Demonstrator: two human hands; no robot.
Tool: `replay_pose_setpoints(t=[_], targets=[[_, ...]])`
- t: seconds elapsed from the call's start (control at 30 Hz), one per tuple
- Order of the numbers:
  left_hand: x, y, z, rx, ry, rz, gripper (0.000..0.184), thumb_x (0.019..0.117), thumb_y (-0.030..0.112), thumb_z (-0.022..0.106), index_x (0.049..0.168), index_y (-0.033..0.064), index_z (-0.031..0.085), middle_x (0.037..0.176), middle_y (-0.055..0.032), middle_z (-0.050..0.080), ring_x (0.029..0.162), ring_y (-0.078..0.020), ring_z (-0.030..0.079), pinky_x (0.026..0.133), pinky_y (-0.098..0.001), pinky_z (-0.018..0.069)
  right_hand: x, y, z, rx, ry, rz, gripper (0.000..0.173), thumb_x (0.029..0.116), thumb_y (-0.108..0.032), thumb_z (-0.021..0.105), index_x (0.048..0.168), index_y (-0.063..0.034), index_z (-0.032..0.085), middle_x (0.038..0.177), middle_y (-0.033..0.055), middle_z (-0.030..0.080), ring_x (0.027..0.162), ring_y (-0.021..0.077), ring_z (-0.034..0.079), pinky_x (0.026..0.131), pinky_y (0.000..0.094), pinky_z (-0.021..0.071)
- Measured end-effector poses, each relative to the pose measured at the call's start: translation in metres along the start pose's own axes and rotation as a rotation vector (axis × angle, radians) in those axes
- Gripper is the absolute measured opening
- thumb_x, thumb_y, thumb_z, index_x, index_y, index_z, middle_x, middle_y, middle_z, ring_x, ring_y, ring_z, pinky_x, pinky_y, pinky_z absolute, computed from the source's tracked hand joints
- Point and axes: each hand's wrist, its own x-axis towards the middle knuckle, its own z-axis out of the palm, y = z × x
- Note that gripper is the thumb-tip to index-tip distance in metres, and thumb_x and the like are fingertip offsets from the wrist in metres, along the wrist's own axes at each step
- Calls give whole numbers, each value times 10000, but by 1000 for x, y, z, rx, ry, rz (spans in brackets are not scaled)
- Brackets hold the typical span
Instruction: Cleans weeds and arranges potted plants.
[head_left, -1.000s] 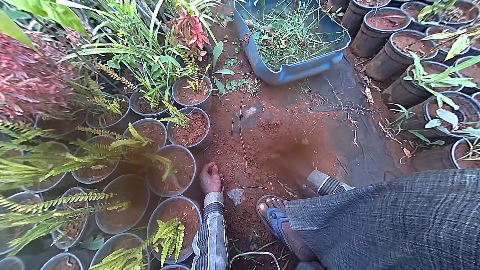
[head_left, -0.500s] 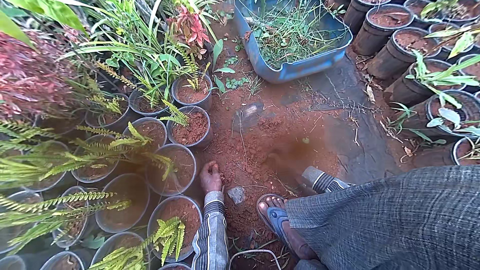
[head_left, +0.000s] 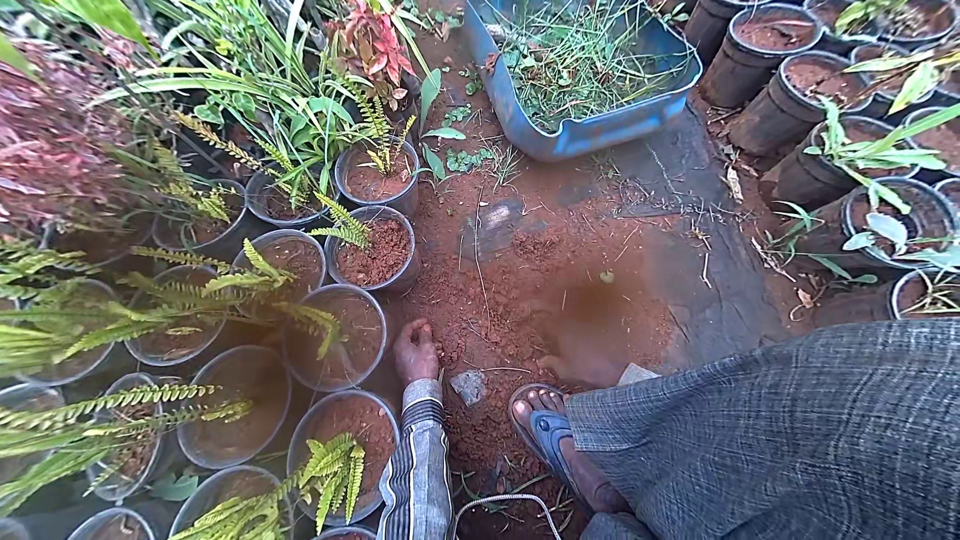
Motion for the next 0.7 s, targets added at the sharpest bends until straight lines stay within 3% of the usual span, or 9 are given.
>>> replay_pose_setpoints(t=[0.1,0.2,0.27,0.33,0.4,0.47,0.53,0.63,0.7], targets=[[1,-2,1,-8,-3,2,233,1071,160,577,1247,26,648,1065,-187,688,730,-266,718,706,-458,629,-1,-7,-11,-47,-85,-19,395,1031,-155,592,1395,-1,578,1503,229,510,1425,395,473,1113,518,459],[2,-5,2,-19,3,3,224,1068,158,582,1242,35,650,1060,-182,686,715,-260,716,693,-453,632,29,23,14,68,27,-51,259,995,-218,658,1203,-81,728,1474,160,559,1193,346,651,988,539,541],[2,-3,2,-22,7,2,220,1066,150,585,1238,31,655,1058,-177,686,715,-249,713,693,-438,631,38,36,15,235,57,-113,196,970,-218,718,1085,-64,760,1224,171,692,1038,336,693,936,561,542],[1,-2,2,-39,15,9,214,1058,127,593,1226,12,659,1049,-182,681,703,-239,710,687,-418,633,36,35,8,348,10,-125,155,956,-177,738,1009,-35,768,1035,173,718,923,304,690,876,521,546],[0,0,3,-42,18,9,217,1057,123,595,1228,3,654,1048,-187,678,697,-238,705,688,-417,630,29,30,2,432,-32,-114,152,960,-162,737,943,-11,735,891,153,691,741,240,665,728,428,567],[1,1,4,-33,20,4,217,1057,126,597,1227,6,657,1045,-186,681,698,-239,704,690,-422,629,24,28,0,524,-11,-65,173,980,-176,721,986,-3,715,833,137,678,644,206,646,652,377,573],[1,0,4,-32,27,0,213,1057,129,596,1224,13,660,1037,-175,683,689,-227,698,682,-415,626,24,29,-1,614,135,-36,163,1002,-179,696,1034,-20,719,838,112,701,669,188,666,678,384,584],[1,-1,3,-37,28,5,210,1058,128,593,1221,11,659,1024,-176,677,683,-228,694,679,-416,626,30,35,-1,471,350,-45,170,1003,-217,686,1058,-67,744,931,135,732,852,277,709,823,532,568],[0,1,2,-30,25,20,214,1059,128,589,1221,7,659,1019,-176,673,680,-225,691,676,-414,623,18,19,-19,331,264,-39,286,1038,-194,622,1293,-78,681,1159,174,714,1081,336,686,983,558,513]])
